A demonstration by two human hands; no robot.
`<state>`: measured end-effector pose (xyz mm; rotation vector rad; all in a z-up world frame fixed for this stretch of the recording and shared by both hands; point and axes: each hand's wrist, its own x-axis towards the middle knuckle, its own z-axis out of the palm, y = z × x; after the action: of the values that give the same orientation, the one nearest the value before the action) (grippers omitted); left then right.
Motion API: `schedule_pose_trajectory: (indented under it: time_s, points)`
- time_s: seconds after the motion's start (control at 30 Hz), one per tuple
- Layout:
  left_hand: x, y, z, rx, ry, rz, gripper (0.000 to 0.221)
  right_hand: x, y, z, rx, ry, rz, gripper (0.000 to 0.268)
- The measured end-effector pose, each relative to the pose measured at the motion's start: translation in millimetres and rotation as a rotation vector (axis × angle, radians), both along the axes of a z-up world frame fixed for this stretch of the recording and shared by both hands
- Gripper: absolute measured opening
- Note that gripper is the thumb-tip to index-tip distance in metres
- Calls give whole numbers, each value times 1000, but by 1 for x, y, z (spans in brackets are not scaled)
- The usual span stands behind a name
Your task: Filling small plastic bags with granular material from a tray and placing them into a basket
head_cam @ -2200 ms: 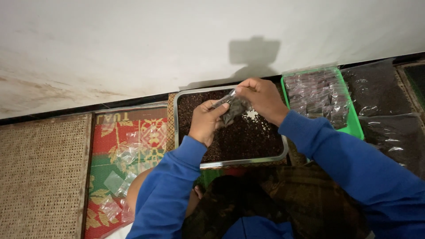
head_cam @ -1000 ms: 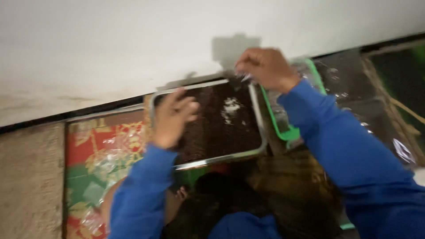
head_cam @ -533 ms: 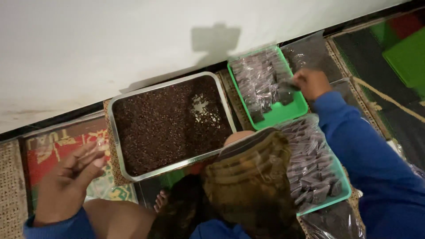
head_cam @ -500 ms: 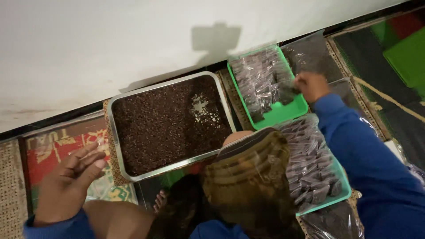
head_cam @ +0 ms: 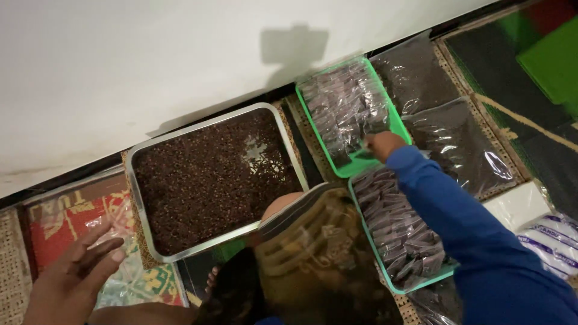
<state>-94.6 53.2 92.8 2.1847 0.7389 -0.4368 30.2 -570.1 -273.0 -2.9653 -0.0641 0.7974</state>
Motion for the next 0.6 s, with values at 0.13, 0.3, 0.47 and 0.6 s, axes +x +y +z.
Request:
schedule_pose_trajectory:
  time_s: [0.13, 0.3, 0.47, 0.6]
  points:
    - [-5, 0, 2, 20, 36, 0, 60, 9, 23, -36, 30, 16, 161, 43]
    - [-9, -13, 23, -36, 77, 111, 63, 23, 53, -83, 5, 68, 223, 37]
    - [-21, 22, -6, -95, -28, 44, 65, 25, 71, -65, 41, 53, 202, 18]
    - [-23, 40, -26, -145, -104, -29, 66, 16, 43, -85, 440, -234, 42, 38]
